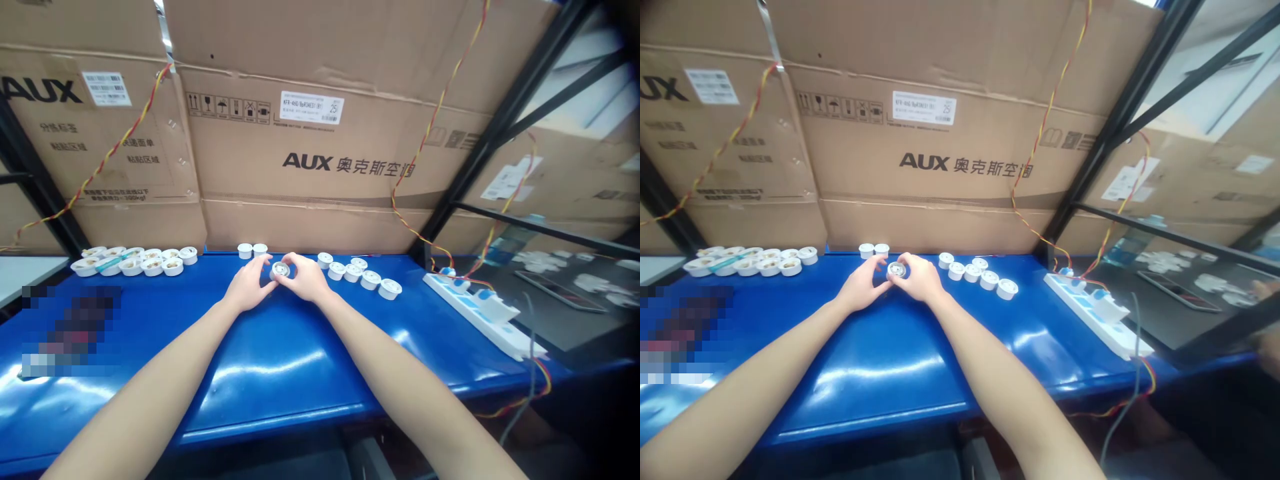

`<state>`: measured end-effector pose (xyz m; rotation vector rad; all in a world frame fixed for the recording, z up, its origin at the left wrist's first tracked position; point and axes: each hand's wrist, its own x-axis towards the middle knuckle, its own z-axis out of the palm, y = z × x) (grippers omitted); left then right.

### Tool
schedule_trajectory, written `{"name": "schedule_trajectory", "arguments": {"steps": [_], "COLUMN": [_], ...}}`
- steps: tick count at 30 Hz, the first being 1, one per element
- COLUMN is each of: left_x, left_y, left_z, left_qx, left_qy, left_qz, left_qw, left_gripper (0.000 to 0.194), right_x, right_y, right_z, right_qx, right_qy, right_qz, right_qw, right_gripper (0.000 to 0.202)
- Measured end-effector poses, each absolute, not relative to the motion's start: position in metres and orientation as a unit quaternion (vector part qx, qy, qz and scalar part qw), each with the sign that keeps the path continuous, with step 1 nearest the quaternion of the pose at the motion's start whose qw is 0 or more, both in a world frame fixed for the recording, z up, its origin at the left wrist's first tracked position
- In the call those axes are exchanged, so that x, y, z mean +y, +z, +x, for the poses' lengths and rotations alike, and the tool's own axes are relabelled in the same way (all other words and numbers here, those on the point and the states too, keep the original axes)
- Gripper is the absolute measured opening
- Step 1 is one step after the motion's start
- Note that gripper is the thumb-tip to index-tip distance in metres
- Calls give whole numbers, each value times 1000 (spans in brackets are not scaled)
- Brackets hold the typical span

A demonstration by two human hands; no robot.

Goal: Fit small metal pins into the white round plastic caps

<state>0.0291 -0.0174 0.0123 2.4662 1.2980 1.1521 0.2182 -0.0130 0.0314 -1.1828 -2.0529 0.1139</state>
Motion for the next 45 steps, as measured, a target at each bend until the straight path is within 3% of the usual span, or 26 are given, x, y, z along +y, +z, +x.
{"name": "schedule_trajectory", "arguments": {"steps": [12,24,36,45], "left_x": [-12,4,6,9], "left_y": [7,1,0,-4], "left_z": [25,18,22,17], "left_qx": [472,514,556,573], "left_qy": [345,394,145,219], "left_qz": [809,740,815,788], "left_qw": [59,181,70,49], "left_gripper": [52,71,61,53], "right_x": [-2,-4,-1,2], "right_y": [26,26,21,23], "right_z": [229,224,224,231], "right_qx": [-732,-760,-775,-764], "right_qy": [11,11,9,-10], "right_qz": [-639,-574,-557,-588], "right_qw": [236,305,299,267], "right_gripper": [30,19,14,12]}}
